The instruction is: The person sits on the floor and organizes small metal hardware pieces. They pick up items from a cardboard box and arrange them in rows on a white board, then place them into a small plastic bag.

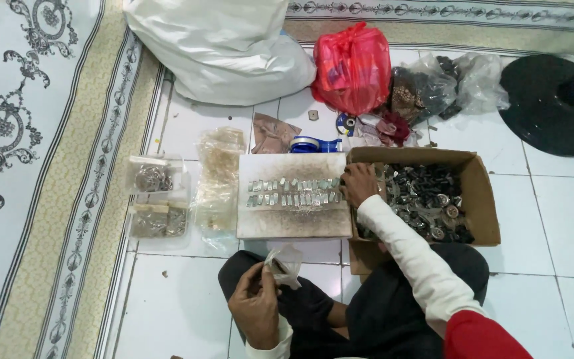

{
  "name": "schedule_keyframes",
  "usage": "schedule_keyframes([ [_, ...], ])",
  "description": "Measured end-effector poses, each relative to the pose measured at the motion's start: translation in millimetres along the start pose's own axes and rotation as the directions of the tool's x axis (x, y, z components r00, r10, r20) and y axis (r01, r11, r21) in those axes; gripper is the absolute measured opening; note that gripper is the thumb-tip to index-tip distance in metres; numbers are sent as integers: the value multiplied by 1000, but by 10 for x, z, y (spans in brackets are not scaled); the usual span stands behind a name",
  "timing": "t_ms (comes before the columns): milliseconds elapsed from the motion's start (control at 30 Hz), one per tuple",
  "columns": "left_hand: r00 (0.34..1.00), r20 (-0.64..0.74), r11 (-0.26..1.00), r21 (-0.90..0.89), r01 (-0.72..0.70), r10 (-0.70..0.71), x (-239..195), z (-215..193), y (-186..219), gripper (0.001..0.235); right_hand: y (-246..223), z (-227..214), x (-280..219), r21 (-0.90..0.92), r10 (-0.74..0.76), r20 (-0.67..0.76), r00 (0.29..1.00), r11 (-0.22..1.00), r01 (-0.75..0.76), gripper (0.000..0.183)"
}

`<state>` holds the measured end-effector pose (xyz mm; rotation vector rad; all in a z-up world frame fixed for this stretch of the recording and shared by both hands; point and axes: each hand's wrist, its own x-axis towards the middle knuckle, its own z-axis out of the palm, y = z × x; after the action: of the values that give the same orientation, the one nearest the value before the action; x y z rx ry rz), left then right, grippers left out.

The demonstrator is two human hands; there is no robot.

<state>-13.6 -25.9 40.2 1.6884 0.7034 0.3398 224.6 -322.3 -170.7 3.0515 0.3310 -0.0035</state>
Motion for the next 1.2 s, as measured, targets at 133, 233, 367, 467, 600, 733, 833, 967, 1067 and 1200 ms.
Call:
schedule_keyframes([
  [133,1000,9,998,-58,29,-28,-27,32,44,14,47,136,55,45,-29,-16,999,999,30,30],
  [233,999,9,999,-33,42,-42,-43,47,23,15,88,157,81,93,-34,-57,998,995,39,29],
  [367,999,6,999,1,53,-53,-32,33,14,14,132,143,109,-3,-94,-79,992,996,94,39],
  [467,997,15,997,-9,80,-80,-34,24,17,15,152,-5,134,29,-178,-52,983,983,180,44],
  [600,997,7,997,19,75,-75,-47,34,-15,16,149,-114,199,24,-324,25,946,946,324,38],
  [733,998,1,998,-11,58,-58,-51,20,-76,14,166,-43,231,11,-329,48,943,944,329,36],
  [833,999,-4,999,4,42,-42,-54,13,-61,15,205,33,264,-48,-333,57,941,941,336,28],
  [967,1000,-4,1000,-7,23,-23,-58,26,-37,14,222,-23,249,-47,-396,6,918,917,396,13],
  [1067,1000,1,1000,-20,6,-6,-60,37,-39,14,34,-565,11,296,-341,-66,938,891,345,12],
  [1200,996,57,997,-43,-61,63,-58,87,-70,14,-490,-1422,-528,713,-342,-476,811,389,583,22],
])
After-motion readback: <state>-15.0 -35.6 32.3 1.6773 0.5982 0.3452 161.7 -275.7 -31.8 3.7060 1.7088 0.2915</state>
